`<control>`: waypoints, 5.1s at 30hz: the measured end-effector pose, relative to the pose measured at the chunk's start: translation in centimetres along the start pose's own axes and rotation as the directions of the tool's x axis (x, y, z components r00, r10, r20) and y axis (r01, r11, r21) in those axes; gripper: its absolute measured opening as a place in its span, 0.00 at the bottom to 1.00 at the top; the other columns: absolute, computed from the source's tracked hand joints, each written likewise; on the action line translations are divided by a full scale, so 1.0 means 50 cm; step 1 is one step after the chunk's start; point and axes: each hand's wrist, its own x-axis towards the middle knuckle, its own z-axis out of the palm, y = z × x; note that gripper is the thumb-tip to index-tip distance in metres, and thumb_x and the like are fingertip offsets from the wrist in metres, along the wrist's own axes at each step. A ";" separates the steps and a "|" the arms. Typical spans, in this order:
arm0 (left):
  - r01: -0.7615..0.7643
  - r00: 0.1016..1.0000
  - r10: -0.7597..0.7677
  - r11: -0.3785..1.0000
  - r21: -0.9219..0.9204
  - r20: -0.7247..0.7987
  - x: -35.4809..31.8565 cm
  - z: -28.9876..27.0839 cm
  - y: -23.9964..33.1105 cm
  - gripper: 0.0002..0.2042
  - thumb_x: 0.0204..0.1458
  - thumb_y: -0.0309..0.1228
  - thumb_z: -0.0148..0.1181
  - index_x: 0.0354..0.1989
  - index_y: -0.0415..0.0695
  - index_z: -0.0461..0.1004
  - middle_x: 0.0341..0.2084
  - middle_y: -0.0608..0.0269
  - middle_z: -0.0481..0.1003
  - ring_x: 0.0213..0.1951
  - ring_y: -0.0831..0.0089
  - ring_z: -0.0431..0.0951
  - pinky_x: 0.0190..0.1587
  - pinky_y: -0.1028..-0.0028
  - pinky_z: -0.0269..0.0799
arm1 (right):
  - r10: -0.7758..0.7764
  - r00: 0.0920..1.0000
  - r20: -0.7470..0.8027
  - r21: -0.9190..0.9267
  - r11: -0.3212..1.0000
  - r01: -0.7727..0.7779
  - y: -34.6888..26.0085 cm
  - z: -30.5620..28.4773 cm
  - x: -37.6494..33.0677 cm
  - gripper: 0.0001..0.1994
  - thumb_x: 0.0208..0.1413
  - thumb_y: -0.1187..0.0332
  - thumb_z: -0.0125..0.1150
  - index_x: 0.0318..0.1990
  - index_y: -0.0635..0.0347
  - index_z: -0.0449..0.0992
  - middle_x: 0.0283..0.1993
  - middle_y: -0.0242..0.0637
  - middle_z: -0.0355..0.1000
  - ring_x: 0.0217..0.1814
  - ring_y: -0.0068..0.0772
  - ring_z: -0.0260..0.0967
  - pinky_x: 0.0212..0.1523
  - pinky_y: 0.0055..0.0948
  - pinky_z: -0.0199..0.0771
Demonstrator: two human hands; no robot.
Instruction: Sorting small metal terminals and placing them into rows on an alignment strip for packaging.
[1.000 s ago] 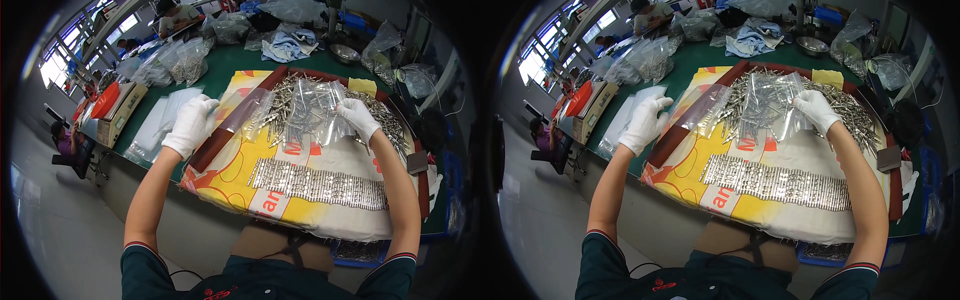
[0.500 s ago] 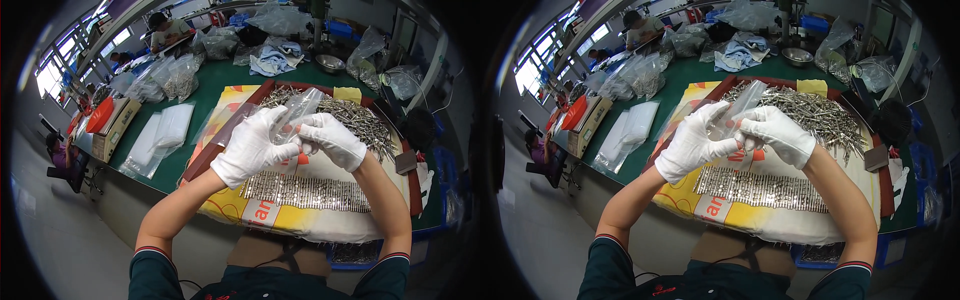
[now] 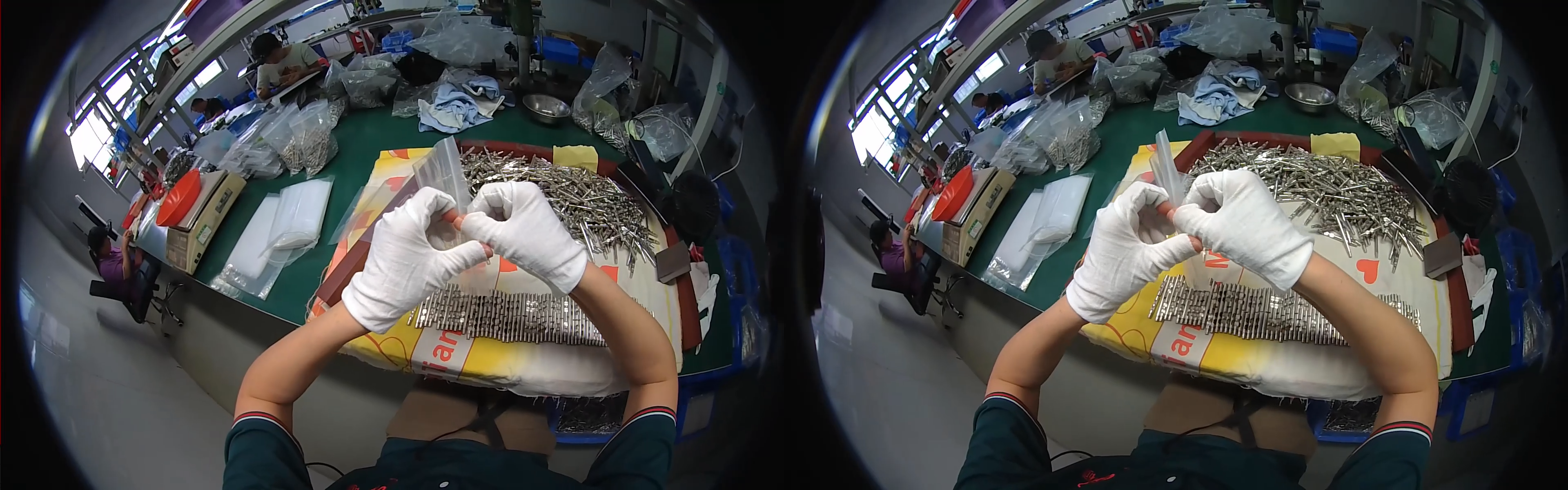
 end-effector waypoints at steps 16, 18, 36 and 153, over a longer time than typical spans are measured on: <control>0.199 0.960 -0.173 0.975 -0.101 0.219 -0.007 -0.013 0.002 0.19 0.41 0.38 0.75 0.33 0.39 0.72 0.25 0.61 0.74 0.29 0.78 0.73 0.33 0.73 0.71 | 0.044 0.984 0.173 0.143 0.987 -0.069 0.005 0.003 -0.004 0.05 0.52 0.74 0.61 0.29 0.67 0.79 0.25 0.32 0.75 0.24 0.15 0.67 0.25 0.20 0.68; 0.135 0.973 -0.131 0.991 -0.010 0.189 -0.010 -0.010 0.002 0.21 0.41 0.40 0.75 0.33 0.38 0.72 0.24 0.61 0.74 0.29 0.79 0.73 0.32 0.73 0.71 | 0.058 0.991 0.124 0.020 0.998 -0.061 0.008 0.003 -0.002 0.06 0.51 0.72 0.63 0.26 0.66 0.77 0.25 0.33 0.75 0.25 0.15 0.68 0.25 0.20 0.69; 0.365 0.903 -0.325 0.926 -0.100 0.283 -0.027 -0.036 0.008 0.16 0.56 0.39 0.64 0.31 0.34 0.80 0.21 0.67 0.76 0.25 0.85 0.70 0.27 0.80 0.64 | -0.176 0.978 0.116 -0.574 0.792 0.210 0.004 0.040 -0.025 0.13 0.43 0.58 0.71 0.22 0.56 0.76 0.22 0.45 0.73 0.28 0.50 0.74 0.29 0.40 0.73; -0.138 0.990 0.042 0.332 0.933 0.131 -0.061 -0.016 -0.179 0.06 0.47 0.31 0.60 0.23 0.44 0.72 0.21 0.56 0.74 0.24 0.57 0.77 0.28 0.62 0.73 | 0.517 0.852 0.085 0.067 0.850 -0.523 0.187 0.115 0.181 0.13 0.60 0.63 0.56 0.32 0.64 0.78 0.26 0.39 0.76 0.19 0.22 0.70 0.17 0.19 0.68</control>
